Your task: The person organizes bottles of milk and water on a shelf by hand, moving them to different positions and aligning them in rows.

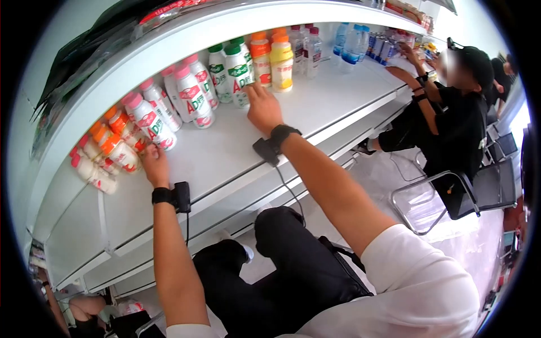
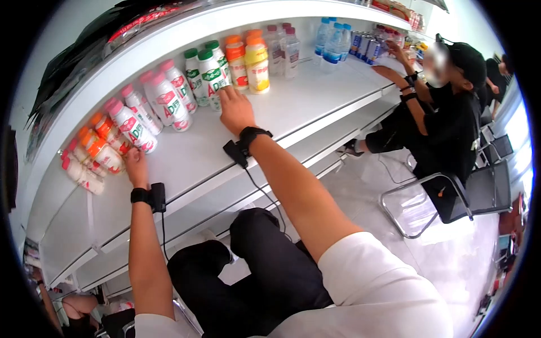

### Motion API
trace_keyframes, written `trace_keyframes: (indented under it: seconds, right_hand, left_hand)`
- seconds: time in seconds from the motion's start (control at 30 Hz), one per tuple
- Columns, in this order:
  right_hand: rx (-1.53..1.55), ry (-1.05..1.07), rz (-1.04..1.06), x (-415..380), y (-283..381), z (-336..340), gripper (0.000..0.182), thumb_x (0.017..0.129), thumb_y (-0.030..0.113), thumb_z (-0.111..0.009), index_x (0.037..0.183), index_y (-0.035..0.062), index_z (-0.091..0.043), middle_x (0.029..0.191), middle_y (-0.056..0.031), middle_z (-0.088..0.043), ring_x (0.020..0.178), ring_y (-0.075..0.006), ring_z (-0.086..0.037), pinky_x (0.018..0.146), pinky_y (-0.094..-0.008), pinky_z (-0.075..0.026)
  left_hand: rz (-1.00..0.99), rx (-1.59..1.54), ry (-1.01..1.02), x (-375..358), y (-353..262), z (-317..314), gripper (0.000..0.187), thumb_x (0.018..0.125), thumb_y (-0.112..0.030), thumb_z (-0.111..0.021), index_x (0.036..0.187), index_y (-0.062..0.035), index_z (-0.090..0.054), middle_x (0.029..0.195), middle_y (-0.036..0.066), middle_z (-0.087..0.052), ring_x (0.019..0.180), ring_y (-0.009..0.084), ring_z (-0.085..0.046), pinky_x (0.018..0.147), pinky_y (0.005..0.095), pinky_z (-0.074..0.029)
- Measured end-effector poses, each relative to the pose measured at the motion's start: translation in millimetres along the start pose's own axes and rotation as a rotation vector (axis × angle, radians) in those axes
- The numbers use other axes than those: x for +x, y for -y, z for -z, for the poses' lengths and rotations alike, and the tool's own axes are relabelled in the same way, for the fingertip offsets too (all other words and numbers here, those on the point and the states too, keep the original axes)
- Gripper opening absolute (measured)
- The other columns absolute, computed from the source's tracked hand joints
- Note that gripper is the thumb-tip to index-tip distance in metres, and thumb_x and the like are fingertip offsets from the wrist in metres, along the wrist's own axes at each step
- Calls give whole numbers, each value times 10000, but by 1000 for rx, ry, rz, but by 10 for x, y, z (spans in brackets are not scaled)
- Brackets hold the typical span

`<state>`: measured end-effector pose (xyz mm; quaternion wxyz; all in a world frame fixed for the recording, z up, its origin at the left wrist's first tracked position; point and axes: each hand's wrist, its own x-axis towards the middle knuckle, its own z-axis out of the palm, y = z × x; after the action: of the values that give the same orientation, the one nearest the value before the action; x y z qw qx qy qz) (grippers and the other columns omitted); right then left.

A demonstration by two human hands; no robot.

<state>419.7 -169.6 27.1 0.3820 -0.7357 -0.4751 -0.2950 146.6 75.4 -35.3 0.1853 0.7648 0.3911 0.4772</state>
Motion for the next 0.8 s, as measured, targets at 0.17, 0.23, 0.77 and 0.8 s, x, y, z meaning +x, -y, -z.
trace_keyframes:
  seconds: [0.17, 0.23, 0.77, 0.8]
  right_hand:
    - [44, -1, -24, 5, 40, 59, 275, 779, -6, -561, 1042, 59, -610, 1058, -106, -603, 997, -305, -608, 846, -416, -489]
    - [5, -10, -14, 7, -17, 23, 260, 783, 3, -564, 1029, 66, -619, 1045, -110, -612, 1000, -301, -610, 849, -411, -492]
    - [-175, 373, -360, 83, -140, -108, 655, 800, 580, -678, 1098, -3, -677, 1181, -212, -624, 1162, -371, -553, 943, -467, -466]
    - [-171, 401, -372, 94, -142, -100, 646, 810, 583, -664, 1095, 4, -683, 1197, -209, -616, 1177, -372, -541, 956, -474, -454]
  left_hand:
    - [51, 57, -4, -56, -167, 35, 237, 915, -202, -620, 1076, -29, -618, 1037, 142, -698, 992, 277, -663, 870, 386, -509]
    - [61, 23, 11, -59, -193, 61, 238, 915, -201, -619, 1084, -33, -618, 1040, 135, -698, 994, 276, -664, 870, 388, -509]
    - [-9, 72, -52, -60, -234, 40, 205, 868, -230, -657, 977, -56, -639, 950, 113, -705, 930, 319, -663, 811, 421, -512]
    - [9, 84, -47, -76, -326, 83, 207, 864, -235, -662, 976, -62, -640, 947, 107, -707, 923, 316, -667, 806, 421, -515]
